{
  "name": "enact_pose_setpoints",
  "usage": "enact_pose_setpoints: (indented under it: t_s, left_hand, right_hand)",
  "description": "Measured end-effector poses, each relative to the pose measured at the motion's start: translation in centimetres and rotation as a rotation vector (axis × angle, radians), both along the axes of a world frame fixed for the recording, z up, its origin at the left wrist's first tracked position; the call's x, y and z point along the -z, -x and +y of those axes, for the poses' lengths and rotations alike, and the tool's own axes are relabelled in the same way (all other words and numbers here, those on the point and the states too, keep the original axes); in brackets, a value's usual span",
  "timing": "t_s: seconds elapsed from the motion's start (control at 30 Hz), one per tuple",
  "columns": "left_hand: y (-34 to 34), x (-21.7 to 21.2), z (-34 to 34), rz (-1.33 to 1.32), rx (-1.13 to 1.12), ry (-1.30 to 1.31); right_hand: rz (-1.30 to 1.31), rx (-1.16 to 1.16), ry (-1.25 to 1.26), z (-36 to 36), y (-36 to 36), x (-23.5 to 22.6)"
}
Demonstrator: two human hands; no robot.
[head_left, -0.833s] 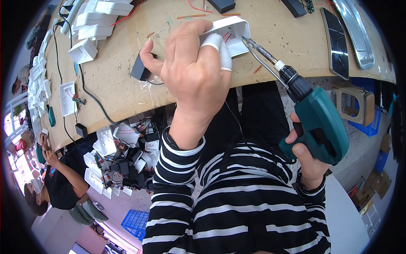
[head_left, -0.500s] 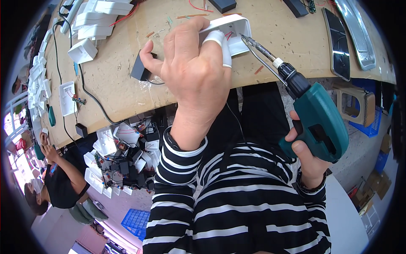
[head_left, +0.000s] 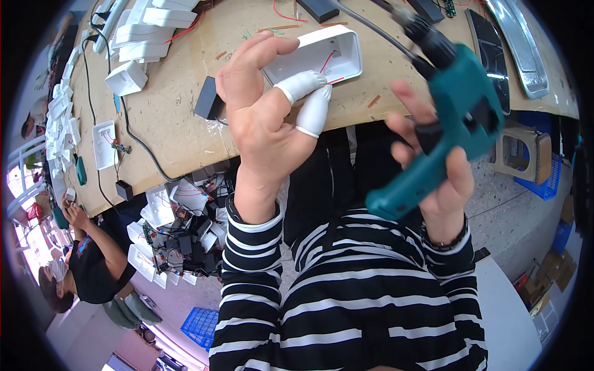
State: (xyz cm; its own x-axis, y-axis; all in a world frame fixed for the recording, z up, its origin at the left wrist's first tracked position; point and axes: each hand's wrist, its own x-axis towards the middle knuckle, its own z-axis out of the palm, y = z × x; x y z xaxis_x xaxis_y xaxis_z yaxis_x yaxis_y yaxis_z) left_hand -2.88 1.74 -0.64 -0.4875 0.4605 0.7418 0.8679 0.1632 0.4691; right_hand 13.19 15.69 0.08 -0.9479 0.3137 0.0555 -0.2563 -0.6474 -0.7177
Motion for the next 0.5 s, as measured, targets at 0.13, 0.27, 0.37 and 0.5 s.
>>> enact_pose_setpoints:
  t_s: [0.13, 0.27, 0.37, 0.5]
  left_hand:
    - [0.2, -0.3, -0.2, -0.01, 0.077, -0.015]
    - [-0.3, -0.5, -0.4, -0.143, 0.168, -0.077]
    - [-0.8, -0.7, -0.1, -0.186, 0.158, -0.102]
    - [-1.2, -0.4, 0.6, -0.261, 0.047, -0.085]
  right_hand:
    - [-0.008, 0.01, 0.023, -0.7, 3.4, 0.2]
    - [-0.04, 0.036, 0.046, -0.9, 4.3, 0.2]
    - [-0.059, 0.077, 0.024, -1.1, 4.2, 0.1]
    - [-0.08, 0.088, 0.038, -1.0, 4.2, 0.6]
